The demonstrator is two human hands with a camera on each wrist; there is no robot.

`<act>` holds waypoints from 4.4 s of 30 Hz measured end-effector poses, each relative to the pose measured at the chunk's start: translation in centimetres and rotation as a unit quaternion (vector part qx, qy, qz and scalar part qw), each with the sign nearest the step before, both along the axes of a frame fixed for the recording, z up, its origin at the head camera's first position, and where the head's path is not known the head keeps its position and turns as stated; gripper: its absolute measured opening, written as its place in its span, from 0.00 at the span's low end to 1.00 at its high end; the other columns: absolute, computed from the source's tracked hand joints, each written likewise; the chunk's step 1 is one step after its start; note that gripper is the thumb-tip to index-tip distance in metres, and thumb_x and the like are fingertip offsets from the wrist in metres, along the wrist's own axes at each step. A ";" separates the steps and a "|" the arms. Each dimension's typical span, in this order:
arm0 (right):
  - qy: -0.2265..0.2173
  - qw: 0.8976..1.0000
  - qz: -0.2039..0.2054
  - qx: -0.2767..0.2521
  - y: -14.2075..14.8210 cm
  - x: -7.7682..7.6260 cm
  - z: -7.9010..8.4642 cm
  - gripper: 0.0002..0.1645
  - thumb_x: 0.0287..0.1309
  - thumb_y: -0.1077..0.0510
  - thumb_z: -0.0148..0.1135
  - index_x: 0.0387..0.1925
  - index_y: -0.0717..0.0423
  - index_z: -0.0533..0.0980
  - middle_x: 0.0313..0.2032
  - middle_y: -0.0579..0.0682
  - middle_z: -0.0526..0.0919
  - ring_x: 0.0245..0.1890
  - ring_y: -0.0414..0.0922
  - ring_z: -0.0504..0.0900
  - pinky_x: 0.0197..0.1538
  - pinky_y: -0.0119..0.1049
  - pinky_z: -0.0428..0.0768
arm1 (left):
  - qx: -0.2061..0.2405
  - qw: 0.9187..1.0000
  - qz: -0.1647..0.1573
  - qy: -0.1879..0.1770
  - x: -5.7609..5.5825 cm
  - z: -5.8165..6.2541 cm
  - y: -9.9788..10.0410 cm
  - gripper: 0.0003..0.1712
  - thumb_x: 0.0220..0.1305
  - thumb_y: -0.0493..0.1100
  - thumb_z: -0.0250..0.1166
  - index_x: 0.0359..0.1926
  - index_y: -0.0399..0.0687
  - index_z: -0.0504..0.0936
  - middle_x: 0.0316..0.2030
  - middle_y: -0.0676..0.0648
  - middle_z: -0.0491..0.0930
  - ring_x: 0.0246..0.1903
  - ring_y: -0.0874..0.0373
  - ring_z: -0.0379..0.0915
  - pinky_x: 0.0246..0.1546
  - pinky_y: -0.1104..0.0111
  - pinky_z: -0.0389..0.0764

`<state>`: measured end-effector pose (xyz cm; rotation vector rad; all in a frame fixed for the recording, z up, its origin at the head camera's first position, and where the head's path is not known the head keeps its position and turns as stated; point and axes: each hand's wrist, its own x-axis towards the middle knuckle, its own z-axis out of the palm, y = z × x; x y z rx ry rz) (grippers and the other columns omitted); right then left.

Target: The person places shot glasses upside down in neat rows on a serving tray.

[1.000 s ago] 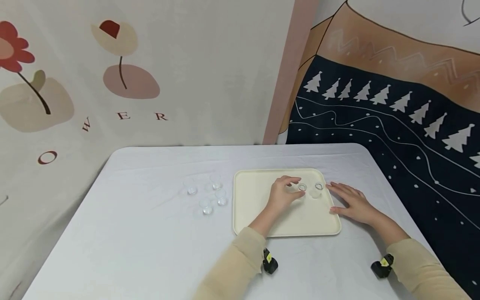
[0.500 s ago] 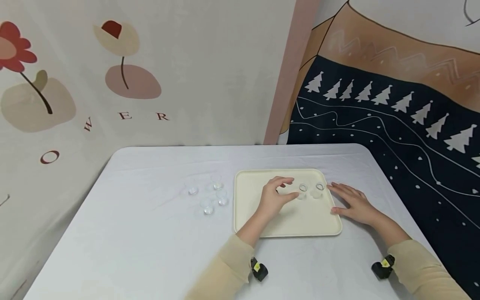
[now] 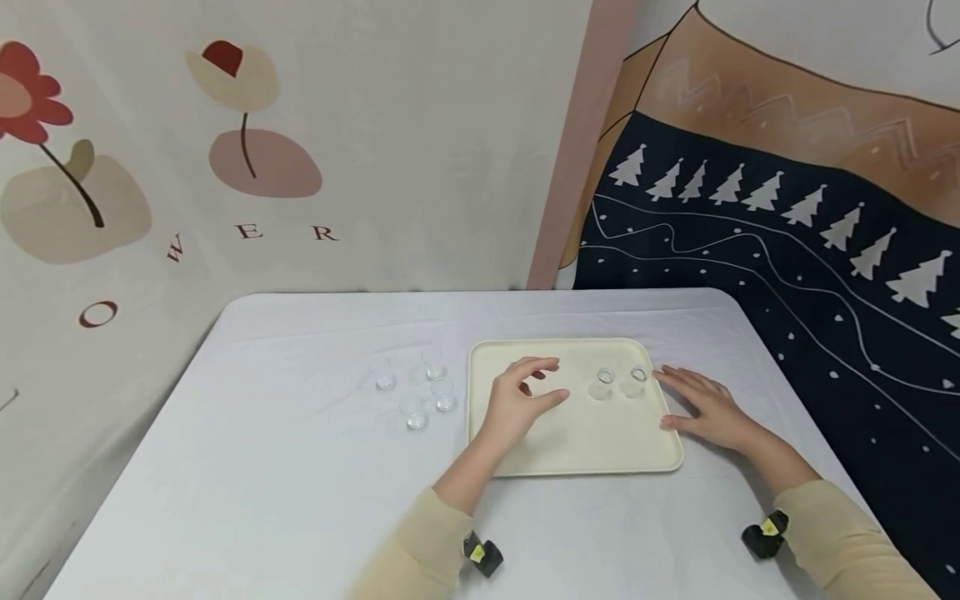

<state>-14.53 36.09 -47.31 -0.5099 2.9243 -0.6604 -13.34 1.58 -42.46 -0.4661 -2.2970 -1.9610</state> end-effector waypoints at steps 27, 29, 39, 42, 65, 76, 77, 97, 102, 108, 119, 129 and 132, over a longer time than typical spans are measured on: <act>-0.003 1.000 0.006 -0.009 0.1 0.1 -0.1 0.48 0.53 0.38 0.66 0.71 0.49 0.59 0.69 0.65 0.56 0.68 0.66 0.48 0.61 0.68 0.42 | -0.026 0.998 0.037 0.052 4.2 4.8 -8.0 0.22 0.49 0.28 0.73 0.48 0.33 0.81 0.44 0.38 0.81 0.41 0.47 0.72 0.37 0.57 0.72; -0.005 1.000 0.005 -0.009 0.1 0.1 -0.1 0.48 0.53 0.38 0.65 0.71 0.50 0.59 0.69 0.65 0.56 0.68 0.66 0.48 0.61 0.68 0.41 | -0.030 0.997 0.045 0.055 4.3 4.7 -8.7 0.23 0.48 0.27 0.73 0.48 0.34 0.81 0.44 0.38 0.81 0.41 0.49 0.72 0.37 0.55 0.72; 0.002 1.000 0.007 -0.011 0.2 -0.1 -0.4 0.48 0.53 0.39 0.66 0.71 0.49 0.59 0.69 0.65 0.57 0.67 0.67 0.49 0.61 0.69 0.42 | -0.063 0.992 0.084 0.067 5.1 4.1 -12.0 0.23 0.46 0.26 0.74 0.47 0.35 0.82 0.45 0.39 0.81 0.41 0.43 0.72 0.36 0.60 0.72; 0.003 1.000 0.006 -0.009 0.1 0.0 -0.3 0.48 0.53 0.39 0.66 0.71 0.49 0.59 0.69 0.65 0.57 0.67 0.67 0.49 0.61 0.69 0.42 | -0.080 0.989 0.098 0.076 5.1 3.4 -13.1 0.23 0.45 0.27 0.74 0.46 0.36 0.83 0.44 0.40 0.82 0.40 0.49 0.73 0.35 0.62 0.72; -0.002 1.000 0.002 -0.010 0.1 0.1 -0.4 0.48 0.53 0.39 0.66 0.71 0.49 0.59 0.68 0.66 0.57 0.67 0.67 0.48 0.61 0.68 0.41 | -0.133 0.987 0.088 -0.005 3.2 -2.5 -19.7 0.30 0.48 0.36 0.76 0.55 0.41 0.79 0.52 0.45 0.79 0.48 0.46 0.69 0.43 0.63 0.67; 0.004 1.000 0.007 -0.010 0.0 0.1 -0.3 0.47 0.53 0.39 0.66 0.70 0.50 0.59 0.68 0.66 0.57 0.67 0.67 0.49 0.61 0.68 0.42 | -0.148 0.985 0.076 -0.041 2.6 -4.0 -20.1 0.30 0.48 0.39 0.76 0.54 0.40 0.79 0.47 0.46 0.81 0.43 0.50 0.70 0.36 0.68 0.68; 0.004 1.000 0.007 -0.010 0.0 0.2 -0.2 0.47 0.53 0.39 0.66 0.70 0.50 0.59 0.68 0.66 0.57 0.67 0.67 0.49 0.61 0.68 0.42 | -0.149 0.985 0.076 -0.045 2.6 -4.1 -20.1 0.30 0.48 0.39 0.76 0.54 0.40 0.80 0.46 0.46 0.81 0.42 0.50 0.70 0.35 0.69 0.68; 0.003 1.000 0.005 -0.009 -0.2 0.3 0.0 0.47 0.53 0.39 0.66 0.70 0.51 0.60 0.68 0.66 0.57 0.67 0.67 0.49 0.61 0.69 0.42 | -0.182 0.976 0.094 -0.072 2.7 -5.3 -19.1 0.25 0.48 0.36 0.75 0.50 0.38 0.81 0.41 0.45 0.78 0.45 0.51 0.72 0.52 0.56 0.71; 0.005 1.000 0.007 -0.009 -0.3 0.3 0.0 0.47 0.54 0.39 0.66 0.70 0.50 0.60 0.68 0.66 0.57 0.67 0.67 0.49 0.61 0.69 0.43 | -0.190 0.975 0.102 -0.061 2.6 -5.6 -19.2 0.23 0.48 0.36 0.76 0.47 0.38 0.82 0.40 0.45 0.79 0.44 0.51 0.73 0.51 0.56 0.72; 0.005 1.000 0.010 -0.009 -0.3 0.2 -0.1 0.47 0.54 0.39 0.65 0.70 0.50 0.60 0.68 0.66 0.57 0.67 0.67 0.49 0.61 0.69 0.43 | -0.180 0.976 0.101 -0.066 2.7 -5.6 -19.5 0.22 0.48 0.37 0.76 0.47 0.38 0.83 0.40 0.45 0.79 0.45 0.51 0.74 0.51 0.56 0.73; 0.005 1.000 0.009 -0.006 -0.3 0.0 0.1 0.47 0.54 0.39 0.65 0.70 0.50 0.59 0.68 0.66 0.57 0.67 0.67 0.49 0.61 0.69 0.43 | -0.153 0.981 0.096 -0.076 2.8 -4.6 -20.0 0.21 0.50 0.40 0.75 0.46 0.40 0.83 0.39 0.47 0.82 0.35 0.57 0.70 0.34 0.72 0.72; 0.007 1.000 0.007 -0.006 -0.1 0.3 -0.2 0.47 0.54 0.39 0.65 0.70 0.50 0.59 0.68 0.66 0.57 0.67 0.67 0.49 0.60 0.69 0.43 | -0.127 0.987 0.083 -0.060 3.2 -3.6 -19.3 0.18 0.48 0.38 0.76 0.42 0.44 0.85 0.35 0.51 0.83 0.36 0.54 0.72 0.34 0.72 0.70; 0.005 1.000 0.007 -0.006 0.0 0.3 -0.2 0.47 0.54 0.39 0.65 0.70 0.49 0.59 0.68 0.66 0.57 0.67 0.67 0.49 0.60 0.69 0.43 | -0.119 0.989 0.078 -0.048 3.3 -3.3 -18.8 0.17 0.47 0.37 0.76 0.42 0.45 0.85 0.35 0.51 0.83 0.37 0.54 0.73 0.36 0.70 0.69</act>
